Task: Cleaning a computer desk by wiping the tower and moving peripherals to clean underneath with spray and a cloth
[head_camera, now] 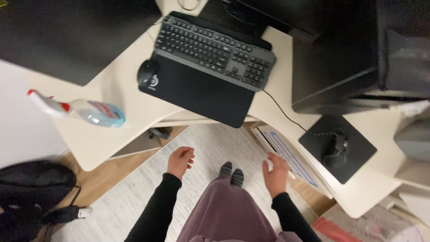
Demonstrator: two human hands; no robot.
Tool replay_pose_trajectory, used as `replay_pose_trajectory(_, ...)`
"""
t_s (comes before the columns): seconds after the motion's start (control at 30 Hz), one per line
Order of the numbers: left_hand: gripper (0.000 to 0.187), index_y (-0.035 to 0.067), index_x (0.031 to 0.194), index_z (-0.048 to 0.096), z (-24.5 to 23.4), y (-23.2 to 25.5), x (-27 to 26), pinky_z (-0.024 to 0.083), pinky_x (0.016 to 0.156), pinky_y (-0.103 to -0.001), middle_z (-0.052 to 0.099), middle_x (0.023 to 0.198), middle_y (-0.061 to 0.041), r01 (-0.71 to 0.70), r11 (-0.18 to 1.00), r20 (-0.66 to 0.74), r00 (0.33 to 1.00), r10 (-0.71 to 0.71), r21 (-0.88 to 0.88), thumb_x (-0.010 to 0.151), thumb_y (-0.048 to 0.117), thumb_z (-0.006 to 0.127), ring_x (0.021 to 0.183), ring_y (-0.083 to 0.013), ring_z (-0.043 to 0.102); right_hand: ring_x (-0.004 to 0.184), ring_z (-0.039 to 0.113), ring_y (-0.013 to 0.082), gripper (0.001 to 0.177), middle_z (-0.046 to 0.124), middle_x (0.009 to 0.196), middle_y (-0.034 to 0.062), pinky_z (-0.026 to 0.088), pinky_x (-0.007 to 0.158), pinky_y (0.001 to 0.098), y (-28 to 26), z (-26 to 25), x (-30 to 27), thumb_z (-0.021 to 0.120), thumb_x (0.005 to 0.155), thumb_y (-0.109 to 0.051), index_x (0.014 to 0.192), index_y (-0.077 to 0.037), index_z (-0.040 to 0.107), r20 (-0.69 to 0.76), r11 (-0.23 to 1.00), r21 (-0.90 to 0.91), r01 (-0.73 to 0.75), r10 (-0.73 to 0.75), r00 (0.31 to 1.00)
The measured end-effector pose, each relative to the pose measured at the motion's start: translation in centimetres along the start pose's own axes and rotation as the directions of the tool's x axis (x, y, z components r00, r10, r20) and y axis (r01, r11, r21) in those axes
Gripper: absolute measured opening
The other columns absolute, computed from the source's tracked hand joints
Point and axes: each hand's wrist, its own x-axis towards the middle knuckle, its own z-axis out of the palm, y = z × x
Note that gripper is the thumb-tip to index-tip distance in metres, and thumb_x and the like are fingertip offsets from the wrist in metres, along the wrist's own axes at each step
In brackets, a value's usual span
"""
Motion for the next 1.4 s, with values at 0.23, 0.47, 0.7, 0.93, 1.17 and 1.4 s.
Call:
replay_pose_trajectory(0.23, 0.025, -0.003, 0.114, 0.07, -1.7, 4.0, 4.5, 0.064, 0.071, -0.034, 0.071, 0.098, -0.021, -0.155, 0.909, -0.195, 0.977, 0.084, -0.387, 0.094, 0.012, 0.067, 0.082, -0.0241, 0.071, 0.099, 0.07, 0.0413, 0.033, 0.073, 0.104, 0.0202, 0.051, 0.091, 0.0492, -9.8, 1.8, 12.2, 0.075, 0.089, -0.018, 0.118, -0.003, 0.069, 0.109, 0.983, 0.072, 0.169, -0.176, 0.978)
replay_pose_trajectory(0.47, 0.039, 0.001, 0.124, 0.067, -6.1, 3.9, 20.8, 0.066, 0.079, -0.04, 0.072, 0.101, -0.022, -0.08, 0.811, -0.243, 0.967, -0.078, -0.58, 0.09, 0.018, 0.076, 0.085, -0.0299, 0.075, 0.125, 0.057, 0.0477, 0.052, 0.057, 0.132, 0.033, 0.052, 0.101, 0.0514, -6.0, 8.2, 29.5, 0.07, 0.104, -0.025, 0.141, 0.006, 0.052, -0.053, 0.913, 0.302, -0.274, 0.303, 0.952)
replay_pose_trajectory(0.7, 0.058, 0.003, 0.133, 0.062, -6.4, 11.7, 22.7, 0.052, 0.101, -0.042, 0.056, 0.11, -0.014, 0.19, 0.639, -0.009, 0.956, -0.294, -0.746, 0.091, 0.038, 0.081, 0.106, -0.0312, 0.061, 0.14, 0.045, 0.0413, 0.073, 0.048, 0.149, 0.023, 0.044, 0.112, 0.0574, -5.6, 11.9, 34.7, 0.057, 0.111, -0.061, 0.153, -0.003, 0.042, 0.203, 0.627, 0.404, -0.667, 0.649, 0.733)
replay_pose_trajectory(0.93, 0.066, -0.007, 0.127, 0.058, -8.5, 10.0, 25.7, 0.058, 0.077, -0.055, 0.067, 0.106, -0.029, 0.043, 0.665, -0.176, 0.949, -0.26, -0.746, 0.085, 0.034, 0.088, 0.089, -0.0413, 0.073, 0.113, 0.062, 0.0349, 0.057, 0.063, 0.116, 0.0188, 0.054, 0.089, 0.0531, -4.1, 14.6, 33.5, 0.058, 0.108, -0.059, 0.116, -0.004, 0.067, 0.036, 0.566, 0.486, -0.666, 0.749, 0.662)
replay_pose_trajectory(1.17, 0.064, 0.006, 0.133, 0.06, -14.1, -5.3, 27.5, 0.06, 0.087, -0.054, 0.068, 0.124, -0.026, 0.018, 0.508, -0.23, 0.878, -0.42, -0.861, 0.09, 0.044, 0.088, 0.104, -0.0413, 0.072, 0.117, 0.061, 0.0445, 0.065, 0.064, 0.119, 0.0296, 0.051, 0.091, 0.0578, -8.3, 10.9, 35.2, 0.055, 0.111, -0.061, 0.118, 0.002, 0.066, -0.092, 0.639, 0.424, -0.642, 0.736, 0.671)
replay_pose_trajectory(1.4, 0.041, 0.024, 0.13, 0.071, -14.0, 6.2, 18.0, 0.049, 0.1, -0.029, 0.067, 0.139, 0.003, 0.119, 0.464, -0.248, 0.714, -0.654, -0.878, 0.093, 0.041, 0.069, 0.12, -0.0121, 0.065, 0.072, 0.041, 0.021, 0.06, 0.047, 0.074, 0.0066, 0.033, 0.063, 0.0435, -5.3, 11.6, 39.3, 0.051, 0.103, -0.061, 0.087, -0.004, 0.059, -0.152, 0.632, 0.429, -0.646, 0.755, 0.638)
